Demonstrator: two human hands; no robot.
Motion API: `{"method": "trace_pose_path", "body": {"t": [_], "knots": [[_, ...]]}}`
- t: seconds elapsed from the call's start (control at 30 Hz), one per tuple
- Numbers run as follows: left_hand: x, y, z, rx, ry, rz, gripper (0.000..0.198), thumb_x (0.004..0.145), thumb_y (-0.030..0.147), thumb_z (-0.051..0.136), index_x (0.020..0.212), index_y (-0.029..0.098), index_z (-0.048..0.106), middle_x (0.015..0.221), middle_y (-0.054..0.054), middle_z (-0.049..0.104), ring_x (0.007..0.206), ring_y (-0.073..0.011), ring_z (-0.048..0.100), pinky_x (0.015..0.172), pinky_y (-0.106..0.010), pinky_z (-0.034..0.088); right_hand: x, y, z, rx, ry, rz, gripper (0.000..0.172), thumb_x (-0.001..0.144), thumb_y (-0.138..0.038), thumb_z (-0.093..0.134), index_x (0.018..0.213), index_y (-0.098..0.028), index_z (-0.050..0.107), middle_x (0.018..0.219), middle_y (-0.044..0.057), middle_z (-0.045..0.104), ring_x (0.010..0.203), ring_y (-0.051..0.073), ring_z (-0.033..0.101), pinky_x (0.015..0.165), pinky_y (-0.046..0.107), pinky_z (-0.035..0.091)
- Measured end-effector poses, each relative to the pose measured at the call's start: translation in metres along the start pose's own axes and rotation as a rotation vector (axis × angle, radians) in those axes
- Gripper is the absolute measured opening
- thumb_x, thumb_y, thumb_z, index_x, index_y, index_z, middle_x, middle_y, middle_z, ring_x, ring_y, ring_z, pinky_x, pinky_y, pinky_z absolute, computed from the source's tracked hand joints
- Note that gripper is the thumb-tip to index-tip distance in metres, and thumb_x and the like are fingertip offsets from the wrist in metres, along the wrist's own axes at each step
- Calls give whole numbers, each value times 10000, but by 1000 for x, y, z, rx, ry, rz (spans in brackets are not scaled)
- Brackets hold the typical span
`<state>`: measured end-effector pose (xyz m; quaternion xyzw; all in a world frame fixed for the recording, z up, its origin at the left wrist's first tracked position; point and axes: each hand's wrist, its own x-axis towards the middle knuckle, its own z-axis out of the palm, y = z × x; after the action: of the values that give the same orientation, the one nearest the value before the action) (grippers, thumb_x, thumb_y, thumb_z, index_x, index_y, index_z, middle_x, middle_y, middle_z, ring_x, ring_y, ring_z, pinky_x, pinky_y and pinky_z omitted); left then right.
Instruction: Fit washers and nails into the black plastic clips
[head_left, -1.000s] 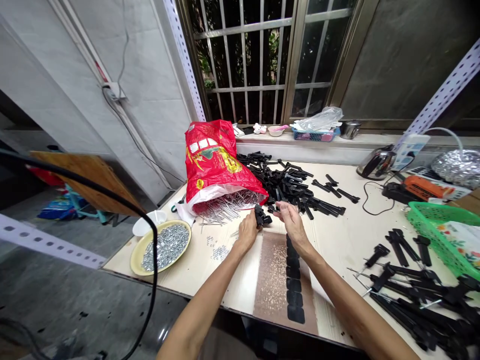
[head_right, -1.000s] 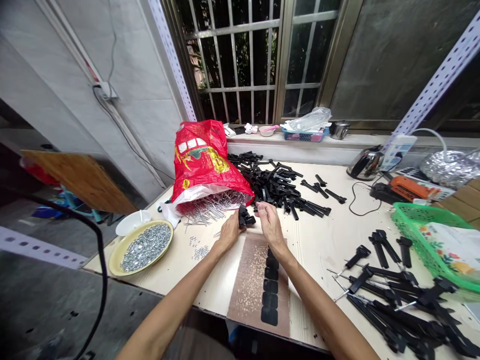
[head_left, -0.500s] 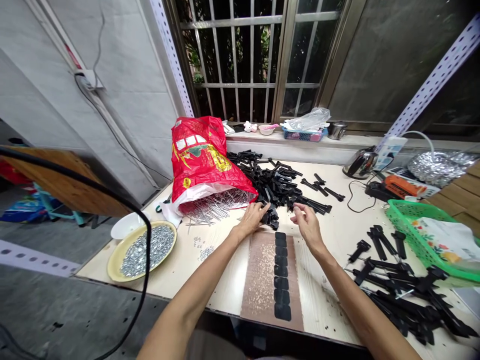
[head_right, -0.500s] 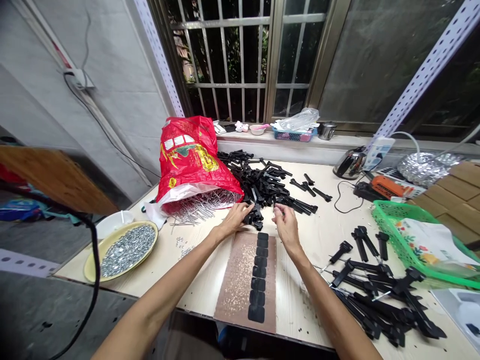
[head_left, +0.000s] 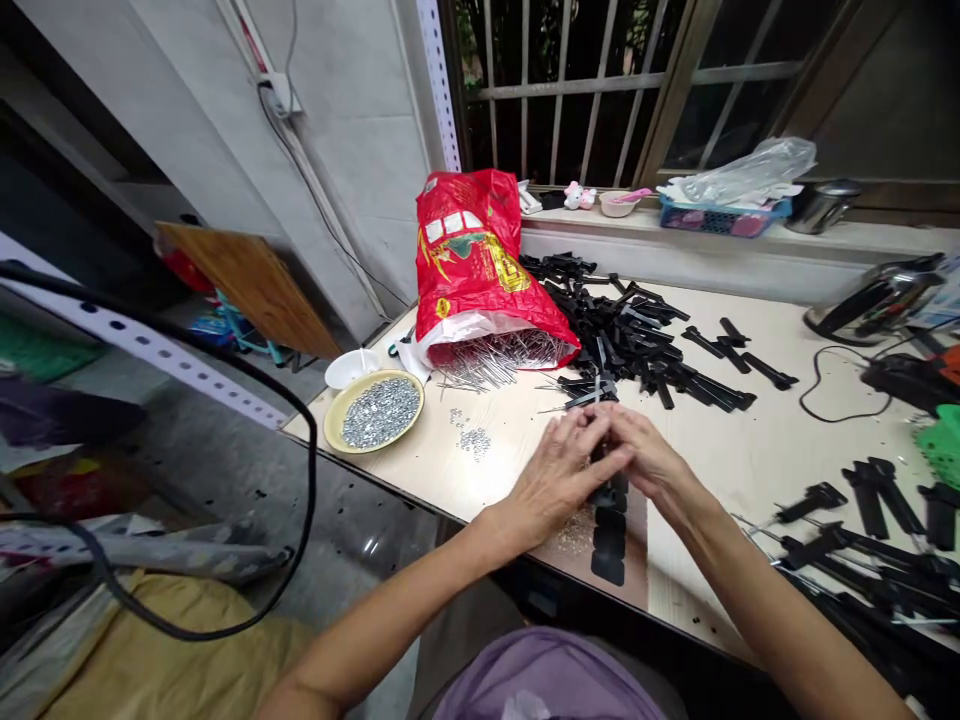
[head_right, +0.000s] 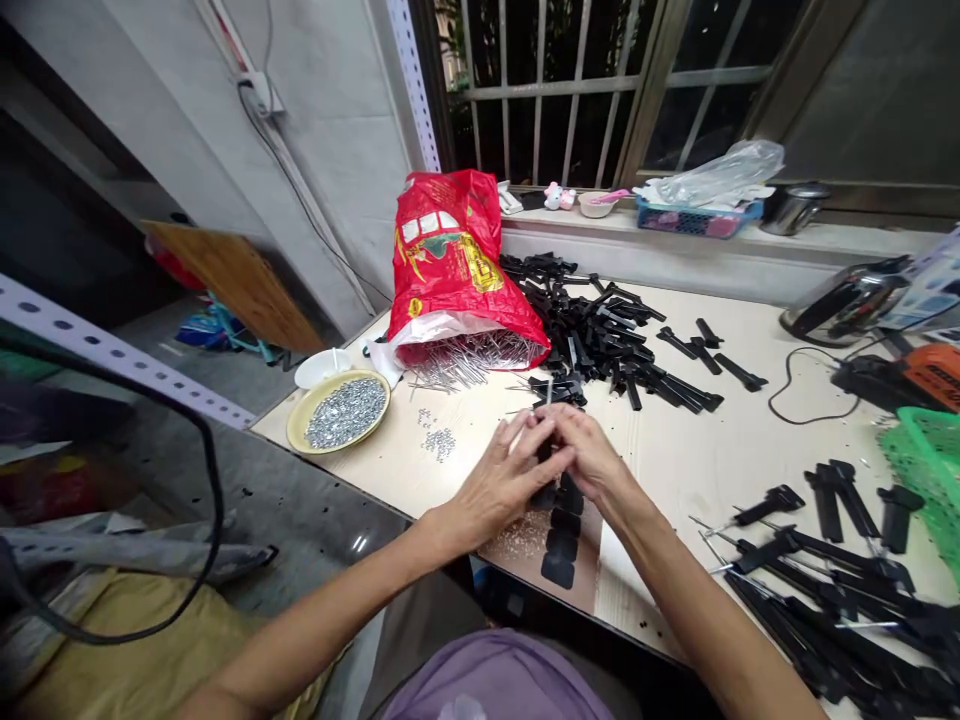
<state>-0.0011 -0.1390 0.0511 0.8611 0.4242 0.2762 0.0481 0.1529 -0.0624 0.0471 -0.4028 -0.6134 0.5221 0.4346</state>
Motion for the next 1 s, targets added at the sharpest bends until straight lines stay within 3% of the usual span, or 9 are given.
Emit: {"method": "trace_pose_path", "body": {"t": [0.1,0.2,0.3,0.43,0.6,0.7,0.77,0.83,1.0], "knots": [[-46,-40,-9,100,170,-348,422,875,159,482,1291,221,509,1207,-128,543,1178,-290,449,953,-474,422,3,-15,-8,140,44,102,406,800,-509,593,1053,-191,600,951,70,672,593,109,574,535,260,514],[-84,-83,-15,236,226,-694,292,884,190,466,1126,170,628,914,-115,575,912,-260,519,812,-413,458,-2,-18,-4,78,85,55,425,805,-438,608,1147,-192,555,948,63,676,597,94,552,524,220,474],[-104,-108,-16,258,149,-743,227,879,209,473,938,164,688,805,-90,540,820,-241,494,752,-377,439,-10,-13,9,-111,65,-29,353,836,-416,566,1095,-181,612,956,73,669,714,136,591,620,270,500],[-112,-118,-13,218,125,-726,237,883,213,459,835,165,686,781,-79,546,806,-225,498,735,-349,428,-15,-3,19,-314,76,-163,255,852,-383,554,992,-205,671,977,61,656,848,179,611,777,349,499],[-107,-114,-13,-66,339,-804,141,818,242,561,769,177,676,797,-70,595,836,-217,535,782,-357,439,-19,-1,24,-419,52,-274,211,872,-363,541,961,-217,664,962,58,663,894,207,616,831,386,489],[-89,-96,-17,-644,512,-992,210,740,359,670,793,156,683,738,-51,618,688,-162,554,662,-297,469,-25,-8,35,-515,-10,-385,196,900,-327,517,991,-226,658,960,60,658,890,207,613,808,367,493],[-73,-78,-19,-1159,529,-1078,310,670,394,740,820,129,677,706,-38,624,608,-118,549,606,-258,476,-28,-14,43,-591,-60,-435,201,917,-315,498,1010,-226,653,944,59,653,859,194,611,773,337,492],[-57,-59,-21,-1498,522,-1086,333,618,347,795,830,124,669,722,-29,635,611,-93,565,619,-232,492,-30,-20,49,-685,-96,-463,224,936,-311,467,1025,-223,653,923,58,645,823,180,604,733,307,481],[-32,-32,-21,-1649,531,-1064,313,588,292,824,793,119,664,715,-23,650,617,-85,591,630,-218,521,-31,-27,46,-867,-114,-487,288,964,-324,402,1032,-226,664,887,55,635,776,160,595,693,270,442]]}}
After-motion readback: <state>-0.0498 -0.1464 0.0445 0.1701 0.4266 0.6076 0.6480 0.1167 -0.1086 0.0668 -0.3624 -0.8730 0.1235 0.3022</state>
